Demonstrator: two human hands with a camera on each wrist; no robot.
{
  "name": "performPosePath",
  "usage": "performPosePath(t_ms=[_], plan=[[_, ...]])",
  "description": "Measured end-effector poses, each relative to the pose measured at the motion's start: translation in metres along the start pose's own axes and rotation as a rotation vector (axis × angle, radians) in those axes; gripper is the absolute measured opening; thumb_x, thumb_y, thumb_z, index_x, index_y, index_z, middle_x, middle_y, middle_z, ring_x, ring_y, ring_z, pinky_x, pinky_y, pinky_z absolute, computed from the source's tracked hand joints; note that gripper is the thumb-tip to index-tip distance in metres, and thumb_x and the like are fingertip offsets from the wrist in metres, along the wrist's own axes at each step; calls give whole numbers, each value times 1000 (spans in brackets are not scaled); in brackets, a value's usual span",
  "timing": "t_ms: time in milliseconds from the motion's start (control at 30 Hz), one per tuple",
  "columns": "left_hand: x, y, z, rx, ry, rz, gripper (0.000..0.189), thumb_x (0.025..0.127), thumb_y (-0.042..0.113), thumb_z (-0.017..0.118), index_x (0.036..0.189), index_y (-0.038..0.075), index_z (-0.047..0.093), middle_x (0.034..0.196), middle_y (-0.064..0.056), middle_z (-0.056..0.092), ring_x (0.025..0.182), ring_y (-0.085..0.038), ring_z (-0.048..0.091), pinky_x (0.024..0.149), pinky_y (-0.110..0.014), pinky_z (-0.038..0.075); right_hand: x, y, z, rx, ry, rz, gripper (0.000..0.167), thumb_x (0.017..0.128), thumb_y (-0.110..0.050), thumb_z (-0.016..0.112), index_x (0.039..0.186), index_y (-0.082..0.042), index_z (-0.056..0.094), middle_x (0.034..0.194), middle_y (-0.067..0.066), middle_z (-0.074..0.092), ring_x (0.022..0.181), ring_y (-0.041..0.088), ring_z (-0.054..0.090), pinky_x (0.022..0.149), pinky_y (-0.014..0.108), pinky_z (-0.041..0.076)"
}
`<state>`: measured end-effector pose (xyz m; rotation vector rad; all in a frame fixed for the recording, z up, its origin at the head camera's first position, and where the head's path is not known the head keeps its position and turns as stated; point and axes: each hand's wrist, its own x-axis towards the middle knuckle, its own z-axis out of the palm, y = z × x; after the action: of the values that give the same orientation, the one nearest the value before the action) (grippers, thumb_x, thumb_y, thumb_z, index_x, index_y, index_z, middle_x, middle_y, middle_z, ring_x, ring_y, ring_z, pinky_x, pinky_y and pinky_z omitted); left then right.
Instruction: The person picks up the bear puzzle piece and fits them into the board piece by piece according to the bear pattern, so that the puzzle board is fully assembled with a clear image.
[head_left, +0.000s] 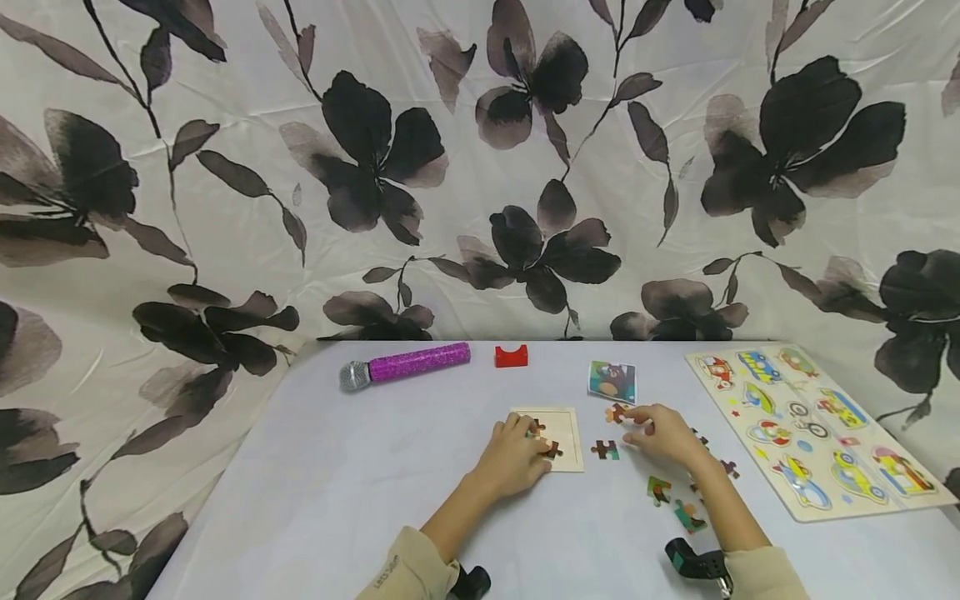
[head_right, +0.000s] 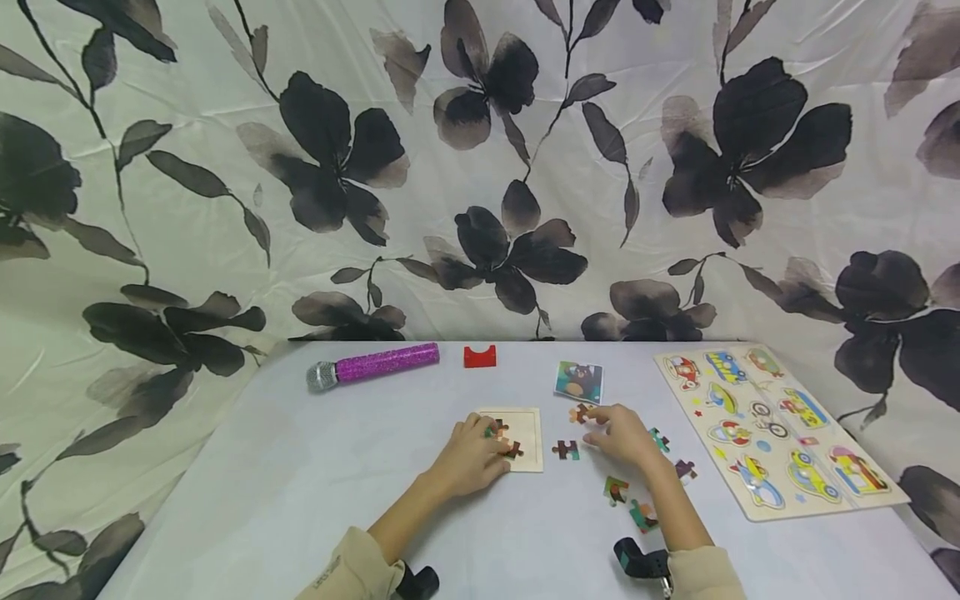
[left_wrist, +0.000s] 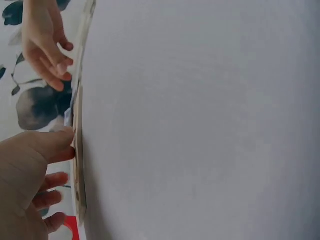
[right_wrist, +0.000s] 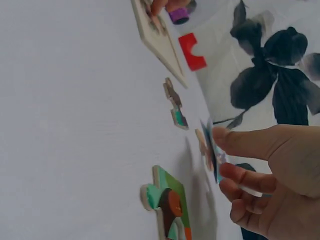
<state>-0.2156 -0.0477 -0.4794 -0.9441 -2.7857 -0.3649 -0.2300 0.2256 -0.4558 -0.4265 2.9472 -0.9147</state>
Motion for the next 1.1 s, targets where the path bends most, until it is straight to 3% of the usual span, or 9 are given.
performPosePath(t_ms=[100,200,300,400,567,667,833,967,1100], plan=[[1,1,1,-2,3,25,25,86,33,65,105,20,74,107,-4,59,101,-18,49,78,-33,41,1,-7,11,14,57,-63,31,81,-9,70,109,4,65,97,17,63,77,22,55,65,34,47],[3,-3,0,-24,61,20,22,87,29,65,103,17,74,109,-4,62,103,-19,53,79,-35,45,5,-21,28,12,92,-194,30,82,-8,70,109,3,66,98,16,61,77,22,56,65,31,48],[6,-10,-3,-49,119,-4,22,87,24,66,104,13,72,110,-6,64,105,-21,57,83,-38,49,10,-38,45,-1,70,-316,30,84,-8,68,112,2,66,101,15,59,82,23,55,69,32,48],[9,-18,-6,-59,95,-29,25,87,21,66,109,12,70,112,-8,64,107,-24,58,87,-40,49,14,-52,57,-46,18,-365,29,86,-8,66,113,-1,67,102,14,58,86,25,53,73,38,46],[13,-26,-6,-47,-35,-35,25,90,23,62,112,15,71,118,-9,62,111,-26,55,89,-43,47,18,-64,71,-152,5,-295,24,85,-11,67,108,-4,71,95,9,58,77,21,48,65,34,39],[15,-29,-5,-41,-66,-34,22,90,23,62,108,16,73,118,-6,63,112,-23,55,90,-44,46,17,-67,76,-143,63,-263,19,85,-12,68,101,-3,74,85,6,59,72,18,48,60,31,38],[14,-30,-5,-57,-74,-38,21,90,22,63,106,16,73,118,-4,63,112,-21,55,91,-43,46,13,-74,79,-106,140,-250,14,81,-15,72,74,-3,75,66,0,64,64,12,50,53,25,40],[12,-30,-3,-53,-61,-30,21,89,21,63,106,15,73,119,-6,63,112,-22,55,91,-43,46,10,-77,79,-146,180,-213,33,77,-20,77,49,-11,61,49,-7,49,50,7,38,45,22,32],[11,-30,-1,-63,-38,-20,22,88,18,64,106,10,72,118,-8,64,111,-25,57,92,-42,46,10,-78,81,-218,256,-189,47,75,-25,77,44,-15,43,47,-7,37,45,7,32,40,22,28]])
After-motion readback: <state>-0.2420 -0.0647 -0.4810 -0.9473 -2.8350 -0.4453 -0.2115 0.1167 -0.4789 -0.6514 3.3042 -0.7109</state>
